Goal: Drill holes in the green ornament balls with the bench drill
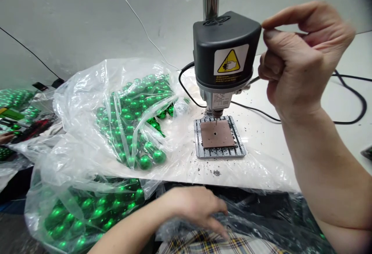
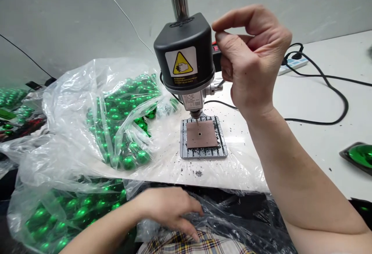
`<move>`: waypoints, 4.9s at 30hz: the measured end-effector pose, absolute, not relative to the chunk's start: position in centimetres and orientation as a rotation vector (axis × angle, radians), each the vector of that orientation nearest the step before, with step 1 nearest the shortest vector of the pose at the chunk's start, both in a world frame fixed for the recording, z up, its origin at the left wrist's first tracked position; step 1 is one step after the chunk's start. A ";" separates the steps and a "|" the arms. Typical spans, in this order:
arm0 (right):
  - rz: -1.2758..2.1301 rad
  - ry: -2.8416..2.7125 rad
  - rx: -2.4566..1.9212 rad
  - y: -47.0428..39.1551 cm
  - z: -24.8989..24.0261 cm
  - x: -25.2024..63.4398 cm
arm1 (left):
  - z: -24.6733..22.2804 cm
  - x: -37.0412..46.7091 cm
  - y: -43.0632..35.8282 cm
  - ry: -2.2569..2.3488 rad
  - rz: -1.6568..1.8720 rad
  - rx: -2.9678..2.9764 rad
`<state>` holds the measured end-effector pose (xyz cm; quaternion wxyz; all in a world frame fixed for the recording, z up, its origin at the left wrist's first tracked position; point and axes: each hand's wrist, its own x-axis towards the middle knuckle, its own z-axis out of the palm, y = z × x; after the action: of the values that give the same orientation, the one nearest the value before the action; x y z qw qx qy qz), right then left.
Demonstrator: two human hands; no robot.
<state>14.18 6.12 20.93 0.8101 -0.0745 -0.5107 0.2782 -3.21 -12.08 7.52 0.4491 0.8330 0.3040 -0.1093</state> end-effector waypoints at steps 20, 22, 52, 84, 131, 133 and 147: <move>0.576 -1.062 -0.157 6.8 20.6 13.8 | 6.1 -15.6 8.4 2.022 1.315 1.438; 0.591 -1.075 -0.149 6.6 20.6 14.0 | 8.0 -15.2 6.2 1.894 1.479 1.295; 0.547 -1.278 -0.352 6.7 20.2 15.0 | 2.1 -2.7 0.7 1.310 1.318 1.183; 0.370 -1.261 -0.318 3.3 16.0 15.3 | 2.3 -0.7 0.1 1.381 1.313 1.455; 0.640 -1.143 -0.141 5.9 20.5 14.8 | -4.6 -0.7 -17.4 1.488 -0.441 1.796; 0.622 -1.134 -0.154 6.0 20.5 14.6 | -4.9 -0.4 -16.5 1.539 -0.511 1.842; 0.591 -1.191 -0.197 5.8 20.5 15.1 | 11.4 -5.9 -7.9 0.961 0.131 1.853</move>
<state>15.13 5.83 20.46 0.7827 -0.0913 -0.5515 0.2737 -5.90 -7.94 11.42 0.5015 0.7665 0.3975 0.0543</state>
